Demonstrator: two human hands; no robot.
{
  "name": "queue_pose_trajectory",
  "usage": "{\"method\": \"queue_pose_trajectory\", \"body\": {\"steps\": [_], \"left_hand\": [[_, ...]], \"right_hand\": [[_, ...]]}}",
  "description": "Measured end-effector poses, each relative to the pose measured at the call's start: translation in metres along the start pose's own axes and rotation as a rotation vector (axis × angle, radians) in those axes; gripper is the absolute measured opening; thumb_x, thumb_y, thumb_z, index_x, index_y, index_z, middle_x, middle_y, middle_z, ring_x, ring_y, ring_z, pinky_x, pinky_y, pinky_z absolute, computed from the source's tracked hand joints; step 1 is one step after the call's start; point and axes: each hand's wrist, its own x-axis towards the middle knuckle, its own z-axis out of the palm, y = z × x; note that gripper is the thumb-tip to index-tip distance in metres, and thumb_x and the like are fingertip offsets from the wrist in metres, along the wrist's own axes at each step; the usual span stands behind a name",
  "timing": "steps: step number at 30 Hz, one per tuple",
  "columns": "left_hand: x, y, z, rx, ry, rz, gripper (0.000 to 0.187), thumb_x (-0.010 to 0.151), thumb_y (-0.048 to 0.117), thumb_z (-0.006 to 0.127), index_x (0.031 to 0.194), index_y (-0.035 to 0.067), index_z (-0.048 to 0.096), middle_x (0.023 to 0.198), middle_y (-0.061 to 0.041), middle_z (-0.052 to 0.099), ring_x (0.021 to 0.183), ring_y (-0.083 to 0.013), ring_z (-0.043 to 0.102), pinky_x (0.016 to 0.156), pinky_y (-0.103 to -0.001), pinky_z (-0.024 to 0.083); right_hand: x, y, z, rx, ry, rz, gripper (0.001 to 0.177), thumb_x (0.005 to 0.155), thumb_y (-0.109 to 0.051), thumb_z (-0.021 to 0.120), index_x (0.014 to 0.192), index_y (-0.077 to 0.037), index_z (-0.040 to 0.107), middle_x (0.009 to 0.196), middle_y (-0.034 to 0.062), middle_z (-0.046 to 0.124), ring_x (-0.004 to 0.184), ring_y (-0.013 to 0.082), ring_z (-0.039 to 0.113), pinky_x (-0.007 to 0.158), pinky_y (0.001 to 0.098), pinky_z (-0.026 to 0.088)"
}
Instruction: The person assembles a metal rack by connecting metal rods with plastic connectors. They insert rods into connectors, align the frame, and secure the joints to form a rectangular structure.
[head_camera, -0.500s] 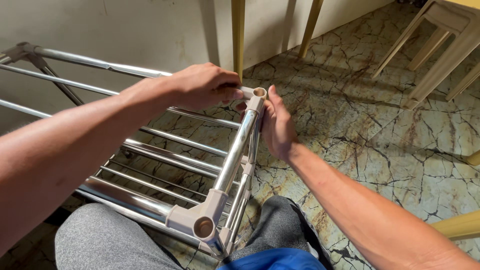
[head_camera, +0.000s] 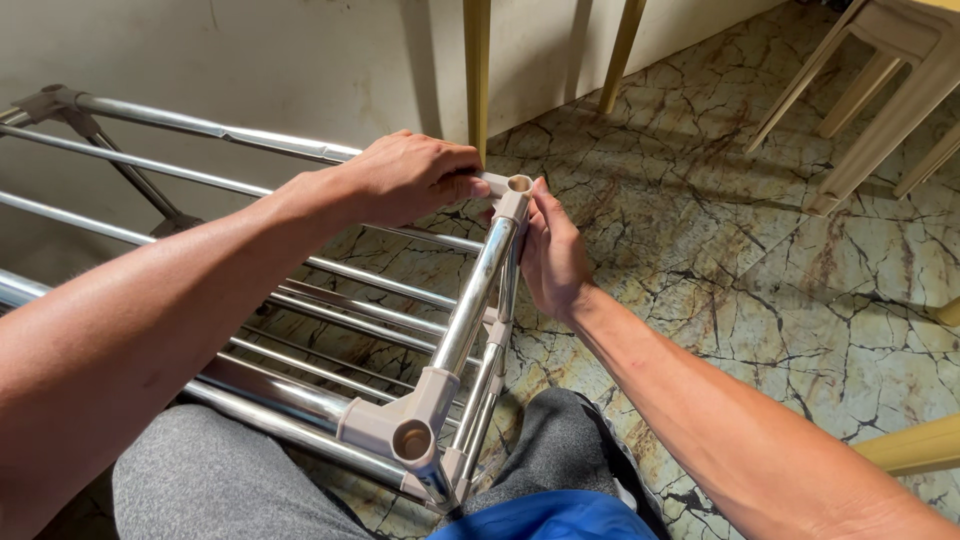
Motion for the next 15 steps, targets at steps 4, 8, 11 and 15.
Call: {"method": "queue_pose_trajectory", "body": {"steps": [4,8,11,15], "left_hand": [[0.0,0.001,0.001,-0.038,-0.047,-0.075,0.046,0.102,0.053,0.047,0.103,0.012,0.067,0.075,-0.013,0.069,0.069,-0.0321,0.068,0.065,-0.051,0.049],[-0.001,0.002,0.001,-0.005,-0.038,-0.041,0.049,0.103,0.055,0.047,0.104,0.011,0.069,0.082,-0.011,0.069,0.074,-0.029,0.067,0.068,-0.048,0.05],[-0.006,-0.001,-0.004,0.075,0.004,-0.038,0.051,0.101,0.059,0.051,0.101,0.012,0.071,0.089,-0.008,0.07,0.081,-0.0236,0.066,0.072,-0.046,0.049],[-0.033,-0.014,-0.019,0.115,0.121,-0.148,0.045,0.097,0.058,0.058,0.104,0.017,0.076,0.101,-0.005,0.071,0.094,-0.0228,0.065,0.083,-0.047,0.048]], "right_hand": [[0.001,0.003,-0.006,0.0,-0.018,-0.024,0.062,0.103,-0.061,0.038,0.129,-0.007,0.051,0.105,0.0093,0.063,0.098,0.0177,0.057,0.095,0.0365,0.048],[0.001,0.008,-0.009,-0.053,-0.004,0.03,0.071,0.096,-0.07,0.037,0.128,-0.009,0.054,0.101,0.007,0.062,0.1,0.0187,0.059,0.098,0.0384,0.048],[-0.005,0.01,-0.01,-0.139,0.0,0.032,0.079,0.089,-0.079,0.038,0.13,-0.013,0.051,0.096,0.0046,0.059,0.097,0.0198,0.059,0.095,0.0413,0.048],[-0.007,0.0,-0.012,-0.265,-0.061,-0.068,0.085,0.09,-0.089,0.038,0.112,-0.009,0.054,0.086,0.004,0.058,0.084,0.0178,0.053,0.08,0.0375,0.04]]}}
